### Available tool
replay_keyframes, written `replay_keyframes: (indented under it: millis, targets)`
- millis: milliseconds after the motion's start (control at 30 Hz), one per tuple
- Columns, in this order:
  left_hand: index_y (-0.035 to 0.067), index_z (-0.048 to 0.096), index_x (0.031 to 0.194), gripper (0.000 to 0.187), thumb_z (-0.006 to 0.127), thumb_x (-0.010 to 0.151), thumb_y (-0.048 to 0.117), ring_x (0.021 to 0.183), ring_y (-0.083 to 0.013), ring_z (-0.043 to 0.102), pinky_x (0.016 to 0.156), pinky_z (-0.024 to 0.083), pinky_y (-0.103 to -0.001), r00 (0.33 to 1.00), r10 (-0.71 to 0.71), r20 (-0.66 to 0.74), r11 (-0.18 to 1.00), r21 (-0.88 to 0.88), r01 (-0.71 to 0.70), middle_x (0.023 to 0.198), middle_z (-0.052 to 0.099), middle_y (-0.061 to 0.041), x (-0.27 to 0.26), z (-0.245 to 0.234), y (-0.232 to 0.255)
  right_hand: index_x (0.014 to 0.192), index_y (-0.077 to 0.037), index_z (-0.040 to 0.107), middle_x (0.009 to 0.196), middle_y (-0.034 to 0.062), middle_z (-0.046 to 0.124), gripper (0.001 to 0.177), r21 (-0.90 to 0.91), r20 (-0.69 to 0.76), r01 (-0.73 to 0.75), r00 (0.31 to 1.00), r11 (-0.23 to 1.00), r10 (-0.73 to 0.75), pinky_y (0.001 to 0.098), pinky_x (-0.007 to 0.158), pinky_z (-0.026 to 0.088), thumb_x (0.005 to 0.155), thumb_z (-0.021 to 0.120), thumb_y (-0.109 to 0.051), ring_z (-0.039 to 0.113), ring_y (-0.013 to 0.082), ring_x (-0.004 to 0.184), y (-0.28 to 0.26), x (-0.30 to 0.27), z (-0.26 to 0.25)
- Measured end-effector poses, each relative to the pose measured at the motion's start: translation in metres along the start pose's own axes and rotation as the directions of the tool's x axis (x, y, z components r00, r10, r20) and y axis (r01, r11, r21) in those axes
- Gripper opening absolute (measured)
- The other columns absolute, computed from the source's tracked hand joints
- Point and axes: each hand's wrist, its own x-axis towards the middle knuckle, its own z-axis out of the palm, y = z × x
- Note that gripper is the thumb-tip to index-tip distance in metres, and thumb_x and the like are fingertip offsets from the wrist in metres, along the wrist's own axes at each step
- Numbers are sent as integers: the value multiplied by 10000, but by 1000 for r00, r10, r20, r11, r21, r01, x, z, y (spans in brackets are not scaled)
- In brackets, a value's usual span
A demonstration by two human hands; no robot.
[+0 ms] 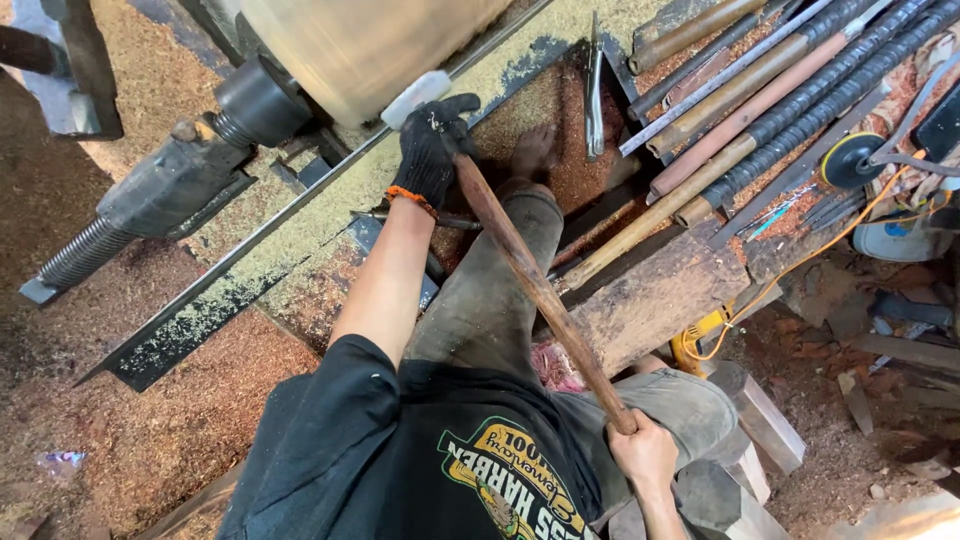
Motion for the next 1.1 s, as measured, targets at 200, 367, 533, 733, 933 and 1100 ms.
replay_keyframes:
  millis: [200,367,533,733,933,1100]
  targets:
    - [-107,637,1063,310,507,928,139,493,-230,565,431,524,-409,998,-19,53,999,-36,21,871,749,-234,13,10,-6,940,-184,778,833,205,736,289,17,-9,-42,999,999,42,506,793,565,787,691,-413,708,428,855,0,3,1]
    - [-134,637,1138,328,515,973,121,527,-234,561,463,511,-390,995,-56,87,997,-52,61,866,662,-231,24,5,-18,934,-178,781,836,209,737,294,13,-19,-51,999,999,51,500,801,567,784,694,-416,708,429,860,1,5,3]
    - [-85,578,1123,256,514,950,93,541,-223,574,469,530,-398,994,19,107,1000,-16,-18,966,702,-270,19,33,-13,968,-199,795,835,205,736,277,74,-15,-77,997,994,78,498,783,566,784,699,-382,707,429,838,-4,6,-2]
    - [-77,573,1066,217,509,923,73,520,-232,569,462,530,-414,991,-30,127,997,-72,39,1015,747,-289,32,42,-19,984,-216,799,820,201,741,282,84,-22,-91,995,992,93,487,790,572,769,721,-381,718,415,835,-3,9,-2]
    - [-71,609,965,196,521,947,103,505,-252,572,471,536,-411,991,0,136,1000,-3,0,950,744,-280,41,44,-29,982,-211,800,816,208,735,272,136,-41,-84,995,987,91,494,787,570,768,716,-356,714,424,830,-5,10,-5]
    - [-48,629,963,189,523,962,108,515,-251,575,473,518,-403,994,-61,88,996,-62,66,880,737,-233,46,47,-31,970,-201,798,811,211,727,252,126,-59,-68,995,990,75,492,777,570,784,702,-342,713,425,832,-2,13,-1]
